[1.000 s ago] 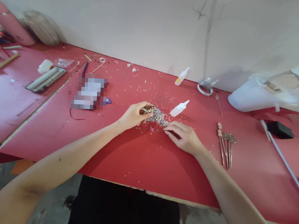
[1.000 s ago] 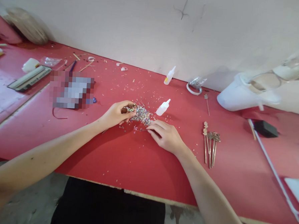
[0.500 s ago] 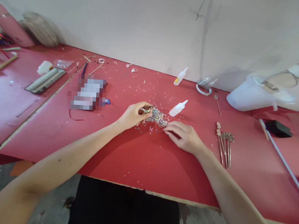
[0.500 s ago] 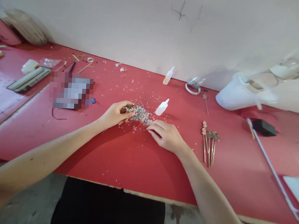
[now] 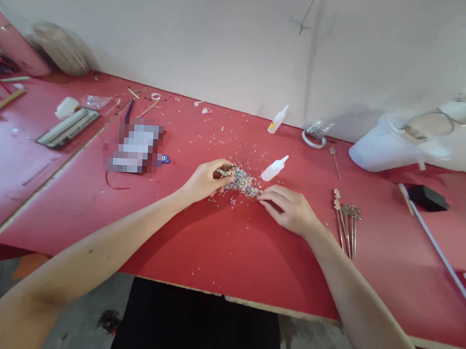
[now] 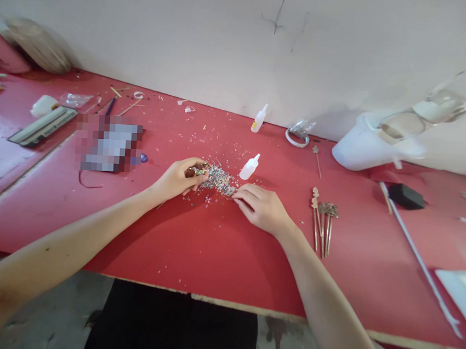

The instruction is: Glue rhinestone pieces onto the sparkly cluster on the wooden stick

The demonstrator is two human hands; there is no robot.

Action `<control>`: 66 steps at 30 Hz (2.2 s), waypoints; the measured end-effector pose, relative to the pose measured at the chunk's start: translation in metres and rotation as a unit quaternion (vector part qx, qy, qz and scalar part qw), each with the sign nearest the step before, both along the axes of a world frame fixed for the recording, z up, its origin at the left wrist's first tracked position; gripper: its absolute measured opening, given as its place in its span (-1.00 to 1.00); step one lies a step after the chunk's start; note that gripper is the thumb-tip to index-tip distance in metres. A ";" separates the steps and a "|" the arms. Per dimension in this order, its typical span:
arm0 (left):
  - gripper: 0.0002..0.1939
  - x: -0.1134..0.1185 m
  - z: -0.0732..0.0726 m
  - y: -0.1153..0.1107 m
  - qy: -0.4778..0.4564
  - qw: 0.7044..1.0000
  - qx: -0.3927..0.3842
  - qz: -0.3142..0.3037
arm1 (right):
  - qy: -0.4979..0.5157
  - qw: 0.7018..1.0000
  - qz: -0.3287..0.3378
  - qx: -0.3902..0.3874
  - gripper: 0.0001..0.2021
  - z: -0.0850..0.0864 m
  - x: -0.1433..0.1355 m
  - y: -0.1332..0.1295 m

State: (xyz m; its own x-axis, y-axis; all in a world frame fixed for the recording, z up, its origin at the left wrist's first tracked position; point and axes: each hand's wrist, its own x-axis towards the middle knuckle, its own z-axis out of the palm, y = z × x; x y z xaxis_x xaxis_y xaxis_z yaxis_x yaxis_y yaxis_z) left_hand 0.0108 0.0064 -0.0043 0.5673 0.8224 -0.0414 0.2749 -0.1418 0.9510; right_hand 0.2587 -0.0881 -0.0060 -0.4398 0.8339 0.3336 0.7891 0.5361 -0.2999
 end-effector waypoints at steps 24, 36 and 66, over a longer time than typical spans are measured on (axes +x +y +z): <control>-0.77 0.001 0.006 -0.015 -0.129 0.972 -0.161 -0.110 | 0.291 0.937 -0.179 -0.074 -0.74 0.005 -0.048 0.014; -0.73 0.000 0.009 -0.021 -0.147 0.960 -0.199 -0.133 | 0.368 0.912 -0.135 -0.123 -0.75 0.005 -0.064 0.013; -0.62 -0.002 0.000 -0.004 -0.171 0.977 -0.116 0.056 | 0.381 0.901 -0.132 -0.160 -0.74 -0.009 -0.059 0.013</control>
